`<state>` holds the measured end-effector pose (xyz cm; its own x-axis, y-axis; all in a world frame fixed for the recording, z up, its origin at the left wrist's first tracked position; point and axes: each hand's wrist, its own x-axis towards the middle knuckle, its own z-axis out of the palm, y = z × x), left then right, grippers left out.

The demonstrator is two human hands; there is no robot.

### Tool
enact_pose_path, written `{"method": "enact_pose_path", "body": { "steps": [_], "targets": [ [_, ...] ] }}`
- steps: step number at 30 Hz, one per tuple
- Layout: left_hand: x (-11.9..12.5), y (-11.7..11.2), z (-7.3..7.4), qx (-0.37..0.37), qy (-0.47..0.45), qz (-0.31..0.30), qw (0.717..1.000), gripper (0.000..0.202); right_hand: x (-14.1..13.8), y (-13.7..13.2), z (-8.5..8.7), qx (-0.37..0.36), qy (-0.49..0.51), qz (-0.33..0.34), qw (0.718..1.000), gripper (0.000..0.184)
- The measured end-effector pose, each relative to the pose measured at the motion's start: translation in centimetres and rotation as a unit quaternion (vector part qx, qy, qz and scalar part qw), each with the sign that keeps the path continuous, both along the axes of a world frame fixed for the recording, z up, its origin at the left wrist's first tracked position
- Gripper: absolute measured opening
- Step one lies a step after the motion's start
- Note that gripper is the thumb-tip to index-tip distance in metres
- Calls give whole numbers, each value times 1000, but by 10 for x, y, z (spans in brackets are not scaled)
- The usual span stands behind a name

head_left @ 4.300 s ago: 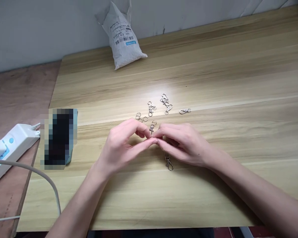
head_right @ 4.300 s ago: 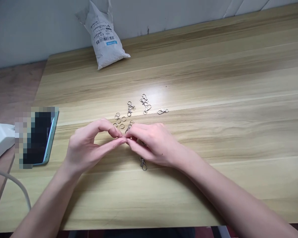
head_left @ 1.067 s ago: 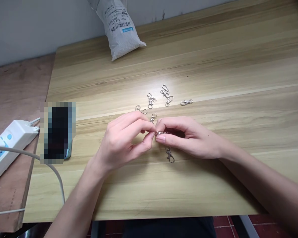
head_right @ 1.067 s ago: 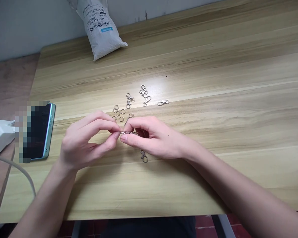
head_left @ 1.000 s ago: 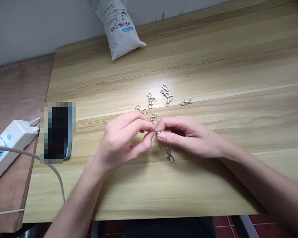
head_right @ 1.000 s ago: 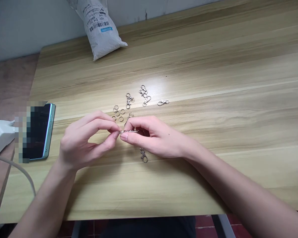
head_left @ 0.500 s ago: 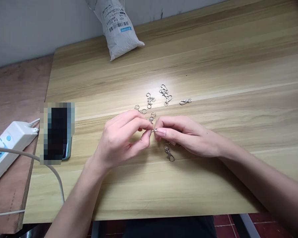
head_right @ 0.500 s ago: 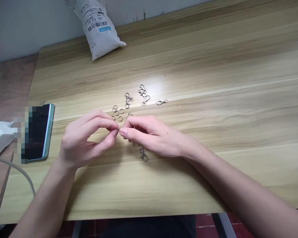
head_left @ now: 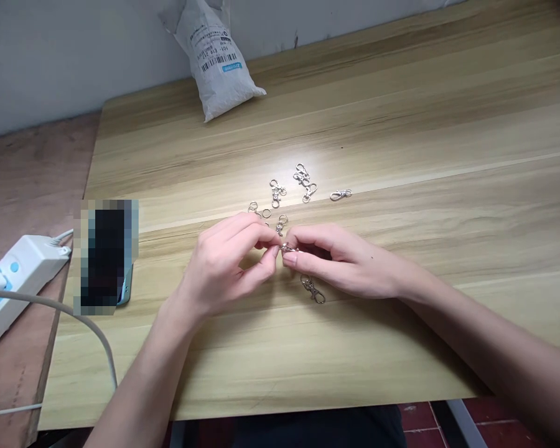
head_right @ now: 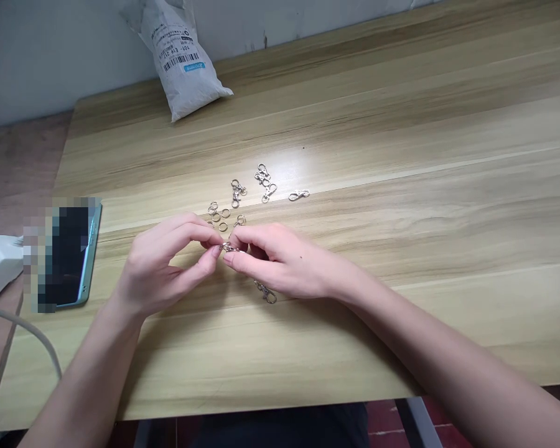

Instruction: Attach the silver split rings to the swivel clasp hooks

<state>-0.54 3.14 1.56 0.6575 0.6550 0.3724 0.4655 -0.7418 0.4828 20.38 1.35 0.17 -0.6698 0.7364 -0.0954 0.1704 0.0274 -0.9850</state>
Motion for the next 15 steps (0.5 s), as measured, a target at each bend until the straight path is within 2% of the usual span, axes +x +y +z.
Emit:
{"method": "enact_pose_path", "body": {
  "steps": [7,15],
  "targets": [
    [1,-2,0,7,-5,-1,1000,6,2,1,3,15,39,0,999,31],
    [1,-2,0,12,-3,-5,1000,6,1,2,2,3,22,1,1000,30]
  ]
}}
